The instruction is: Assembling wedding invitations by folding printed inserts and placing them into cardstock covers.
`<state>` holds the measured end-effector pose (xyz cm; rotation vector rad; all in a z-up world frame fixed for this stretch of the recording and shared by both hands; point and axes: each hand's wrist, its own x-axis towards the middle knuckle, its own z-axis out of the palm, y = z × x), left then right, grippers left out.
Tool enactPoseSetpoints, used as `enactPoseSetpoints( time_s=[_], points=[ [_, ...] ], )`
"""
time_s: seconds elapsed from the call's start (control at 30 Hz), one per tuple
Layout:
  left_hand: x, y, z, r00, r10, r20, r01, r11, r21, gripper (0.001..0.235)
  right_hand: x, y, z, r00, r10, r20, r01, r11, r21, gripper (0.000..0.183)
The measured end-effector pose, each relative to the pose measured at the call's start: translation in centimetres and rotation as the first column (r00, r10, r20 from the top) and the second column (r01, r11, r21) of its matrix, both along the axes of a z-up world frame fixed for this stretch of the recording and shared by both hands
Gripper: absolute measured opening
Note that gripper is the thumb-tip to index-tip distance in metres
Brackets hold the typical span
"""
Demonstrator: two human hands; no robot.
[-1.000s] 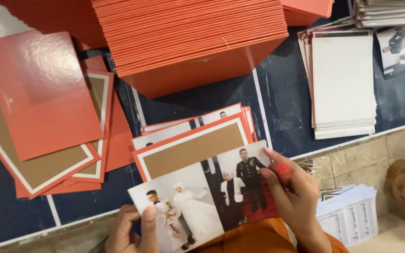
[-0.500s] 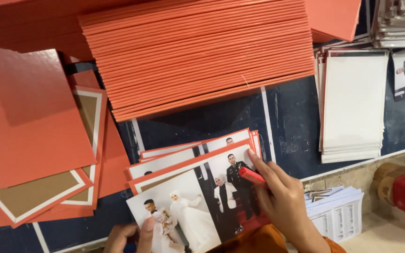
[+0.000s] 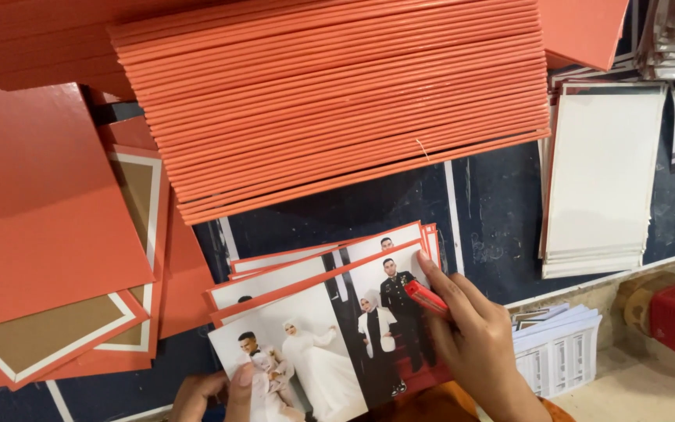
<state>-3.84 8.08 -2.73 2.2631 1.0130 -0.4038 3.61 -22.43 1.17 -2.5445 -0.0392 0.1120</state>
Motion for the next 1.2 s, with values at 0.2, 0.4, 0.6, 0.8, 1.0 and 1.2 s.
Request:
enactPoseSetpoints(
  time_s=[0.2, 0.4, 0.6, 0.8, 1.0, 1.2],
  points=[
    [0.1, 0.2, -0.4, 0.999, -0.038, 0.000, 0.038, 0.999, -0.038, 0.054, -0.1, 0.0, -0.2, 1.000, -0.006, -0.016, 0.006, 1.000, 0.001, 0.058],
    [0.5, -0.7, 0.3, 0.997, -0.014, 0.072, 0.014, 1.000, 0.000, 0.048, 0.0, 0.1, -0.2, 1.000, -0.008, -0.010, 0.008, 0.999, -0.034, 0.061],
    [1.1, -1.3, 1.0, 0.996, 0.090, 0.014, -0.089, 0.996, -0.014, 0.040, -0.1, 0.1, -0.4, 1.000, -0.010, -0.002, 0.010, 0.999, -0.041, 0.060],
    [2.0, -1.4, 2.2, 0.998, 0.024, 0.054, -0.023, 1.000, -0.015, 0.037, -0.1, 0.2, -0.4, 1.000, -0.001, 0.008, 0.002, 0.998, -0.065, 0.053],
    [3.4, -2.2, 3.7, 0.999, 0.012, -0.051, -0.006, 0.993, 0.118, 0.035, -0.2, 0.3, -0.3, 1.000, -0.010, 0.000, 0.010, 0.995, -0.103, 0.061],
    [3.0, -2.2, 2.9, 0.947, 0.001, 0.320, -0.020, 0.998, 0.055, 0.029, -0.1, 0.8, 0.0, 1.000, -0.016, 0.009, 0.016, 0.997, -0.070, 0.050]
  ],
)
